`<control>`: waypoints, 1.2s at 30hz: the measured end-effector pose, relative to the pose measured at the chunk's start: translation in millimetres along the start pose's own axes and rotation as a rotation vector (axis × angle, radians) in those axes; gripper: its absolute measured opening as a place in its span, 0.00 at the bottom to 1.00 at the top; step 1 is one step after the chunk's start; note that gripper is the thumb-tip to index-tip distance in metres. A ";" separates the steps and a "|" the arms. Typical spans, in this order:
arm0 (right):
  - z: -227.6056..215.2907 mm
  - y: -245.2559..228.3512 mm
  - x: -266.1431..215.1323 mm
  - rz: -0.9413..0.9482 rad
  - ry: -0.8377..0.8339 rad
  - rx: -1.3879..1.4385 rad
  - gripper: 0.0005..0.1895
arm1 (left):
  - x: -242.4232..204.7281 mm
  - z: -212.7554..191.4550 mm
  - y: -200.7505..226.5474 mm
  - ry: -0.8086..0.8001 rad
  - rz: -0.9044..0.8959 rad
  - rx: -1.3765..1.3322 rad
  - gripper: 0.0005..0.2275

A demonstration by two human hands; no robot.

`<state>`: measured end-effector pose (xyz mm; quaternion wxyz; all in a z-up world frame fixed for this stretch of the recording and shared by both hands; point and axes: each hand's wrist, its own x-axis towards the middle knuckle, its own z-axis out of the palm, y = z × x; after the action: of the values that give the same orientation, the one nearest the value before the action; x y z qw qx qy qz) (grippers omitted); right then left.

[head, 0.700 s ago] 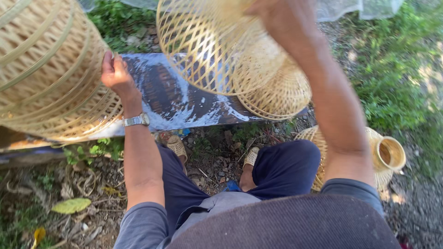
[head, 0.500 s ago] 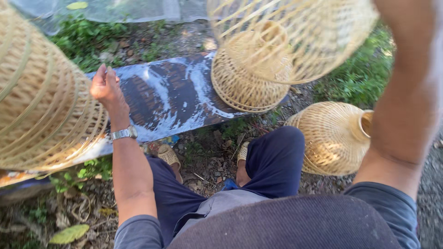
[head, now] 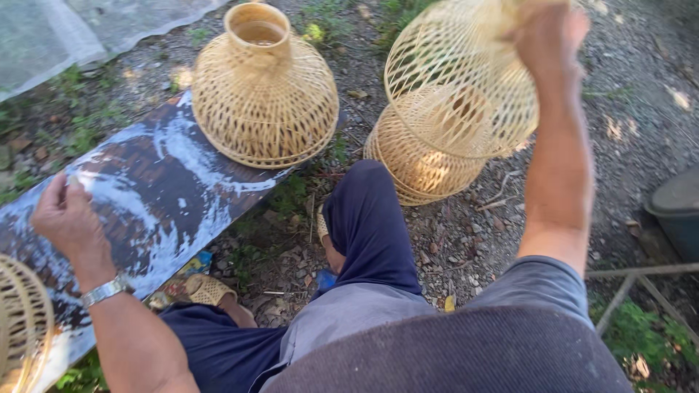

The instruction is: The person weaves thin bamboo strips into a basket shape by hand, tucking ends into the existing lattice and pressing the structure to shape it.

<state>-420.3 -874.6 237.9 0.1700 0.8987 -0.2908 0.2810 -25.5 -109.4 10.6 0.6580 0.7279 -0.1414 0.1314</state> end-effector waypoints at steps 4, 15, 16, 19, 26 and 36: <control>55.2 5.3 -63.6 0.202 -0.330 0.028 0.18 | -3.7 1.3 -2.7 -0.044 0.027 0.052 0.10; 148.9 -27.3 -166.8 0.151 -0.218 0.026 0.19 | -9.8 -1.6 -13.5 -0.108 0.066 0.187 0.11; 149.7 -28.4 -166.3 0.135 -0.208 0.028 0.18 | -11.1 -1.7 -13.3 -0.113 0.075 0.213 0.10; 148.6 -29.9 -160.6 0.095 -0.196 0.033 0.14 | -12.0 -2.0 -11.7 -0.133 0.084 0.276 0.10; 144.0 -31.4 -150.8 0.139 -0.291 0.062 0.14 | -10.2 -2.9 -24.9 -0.171 0.080 0.312 0.11; 159.2 -34.4 -150.6 0.130 -0.298 0.028 0.13 | -9.8 -4.3 -27.9 -0.233 0.209 0.509 0.13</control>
<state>-435.7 -858.4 17.1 0.0938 0.9120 -0.3663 0.1591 -24.0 -102.1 -18.4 0.4167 0.8610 -0.2529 0.1452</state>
